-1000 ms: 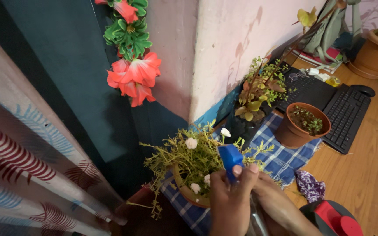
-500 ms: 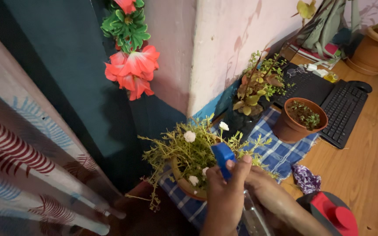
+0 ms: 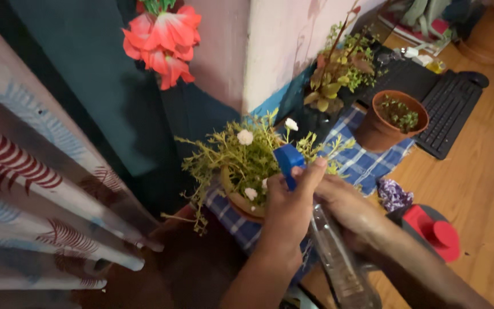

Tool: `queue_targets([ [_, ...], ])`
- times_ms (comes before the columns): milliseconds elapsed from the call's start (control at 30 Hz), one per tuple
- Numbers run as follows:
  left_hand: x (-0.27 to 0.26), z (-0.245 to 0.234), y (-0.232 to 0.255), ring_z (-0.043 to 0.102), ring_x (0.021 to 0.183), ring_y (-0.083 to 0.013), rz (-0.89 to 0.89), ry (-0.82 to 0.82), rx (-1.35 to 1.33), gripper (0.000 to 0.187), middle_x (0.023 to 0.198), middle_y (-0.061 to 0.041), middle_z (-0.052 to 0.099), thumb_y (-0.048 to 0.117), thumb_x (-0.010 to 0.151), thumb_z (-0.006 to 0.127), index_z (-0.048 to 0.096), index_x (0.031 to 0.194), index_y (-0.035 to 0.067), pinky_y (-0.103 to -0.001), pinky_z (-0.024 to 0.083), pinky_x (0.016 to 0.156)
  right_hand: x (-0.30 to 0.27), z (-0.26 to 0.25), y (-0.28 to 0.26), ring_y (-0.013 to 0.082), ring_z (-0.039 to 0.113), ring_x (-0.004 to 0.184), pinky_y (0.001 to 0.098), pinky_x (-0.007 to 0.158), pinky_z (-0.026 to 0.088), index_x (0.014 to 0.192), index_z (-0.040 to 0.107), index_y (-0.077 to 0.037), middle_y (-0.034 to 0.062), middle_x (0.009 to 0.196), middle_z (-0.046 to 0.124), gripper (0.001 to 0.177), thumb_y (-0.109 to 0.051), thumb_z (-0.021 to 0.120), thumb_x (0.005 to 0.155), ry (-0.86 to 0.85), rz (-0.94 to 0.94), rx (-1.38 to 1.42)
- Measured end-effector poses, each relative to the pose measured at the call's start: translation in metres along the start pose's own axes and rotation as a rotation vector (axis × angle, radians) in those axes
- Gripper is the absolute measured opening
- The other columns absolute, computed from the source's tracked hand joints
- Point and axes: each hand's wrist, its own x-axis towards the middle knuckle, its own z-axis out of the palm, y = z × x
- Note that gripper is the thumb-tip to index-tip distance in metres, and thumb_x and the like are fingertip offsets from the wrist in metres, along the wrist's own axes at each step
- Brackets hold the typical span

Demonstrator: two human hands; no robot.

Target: The person uses a cloth to wipe or wrap the stems of potted plants and then uses a spray bottle to water the soil and mist the foliage.

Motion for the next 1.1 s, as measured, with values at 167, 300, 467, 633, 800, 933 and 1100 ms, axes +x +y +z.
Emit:
queue_targets([
  [167,-0.005,0.002,0.003,0.064,0.094,-0.0155,-0.002,0.077,0.009,0.061,0.105,-0.010,0.067,0.048,0.079,0.076,0.058,0.114,0.002,-0.031,0.052,0.082,-0.006,0.006,-0.003,0.0143,0.065,0.064,0.0323,0.057,0.054,0.102,0.069,-0.008,0.0050,0.079,0.069,0.031,-0.037,0.065,0.093,0.002,-0.034,0.055],
  [300,-0.005,0.003,-0.008,0.063,0.090,-0.0157,0.110,0.117,0.001,0.061,0.102,-0.012,0.068,0.049,0.082,0.074,0.059,0.112,-0.002,-0.031,0.052,0.080,-0.004,0.007,0.003,0.0145,0.065,0.066,0.0329,0.059,0.055,0.101,0.067,-0.003,0.0053,0.081,0.068,0.029,-0.031,0.069,0.095,-0.066,-0.125,0.131],
  [467,-0.010,0.000,-0.008,0.061,0.085,-0.0185,0.155,-0.053,-0.062,0.062,0.098,-0.018,0.066,0.048,0.088,0.077,0.063,0.105,-0.010,-0.032,0.051,0.075,-0.013,0.005,-0.001,0.0176,0.063,0.063,0.0351,0.056,0.053,0.098,0.066,-0.005,0.0068,0.078,0.067,0.040,-0.044,0.066,0.089,0.057,0.001,-0.002],
  [633,-0.017,-0.002,0.006,0.060,0.083,-0.0225,0.127,-0.174,-0.090,0.069,0.097,-0.020,0.065,0.051,0.080,0.081,0.065,0.104,-0.012,-0.033,0.049,0.072,-0.011,-0.001,-0.004,0.0170,0.058,0.063,0.0357,0.055,0.049,0.099,0.064,-0.011,0.0049,0.078,0.063,0.039,-0.049,0.066,0.087,0.129,0.062,-0.071],
  [800,-0.018,0.003,-0.002,0.065,0.092,-0.0170,-0.002,0.095,0.054,0.068,0.101,-0.014,0.067,0.053,0.077,0.079,0.058,0.106,-0.004,-0.030,0.054,0.081,-0.010,-0.001,0.005,0.0175,0.064,0.068,0.0360,0.062,0.055,0.098,0.064,-0.004,0.0070,0.081,0.068,0.037,-0.040,0.067,0.091,-0.071,-0.031,0.088],
  [933,-0.018,0.001,-0.010,0.058,0.083,-0.0141,0.099,0.019,-0.037,0.060,0.093,-0.011,0.063,0.047,0.084,0.081,0.061,0.101,-0.007,-0.030,0.050,0.074,-0.013,-0.001,0.007,0.0176,0.064,0.067,0.0369,0.062,0.055,0.099,0.063,-0.007,0.0062,0.081,0.068,0.034,-0.040,0.066,0.093,0.035,0.022,0.098],
  [1100,-0.019,-0.004,-0.009,0.059,0.073,-0.0100,0.227,-0.106,-0.091,0.042,0.085,-0.003,0.067,0.039,0.085,0.079,0.068,0.089,-0.001,-0.030,0.048,0.064,-0.018,-0.008,0.010,0.0210,0.062,0.069,0.0415,0.057,0.051,0.113,0.067,-0.012,0.0087,0.087,0.069,0.039,-0.049,0.061,0.100,0.095,0.002,-0.154],
])
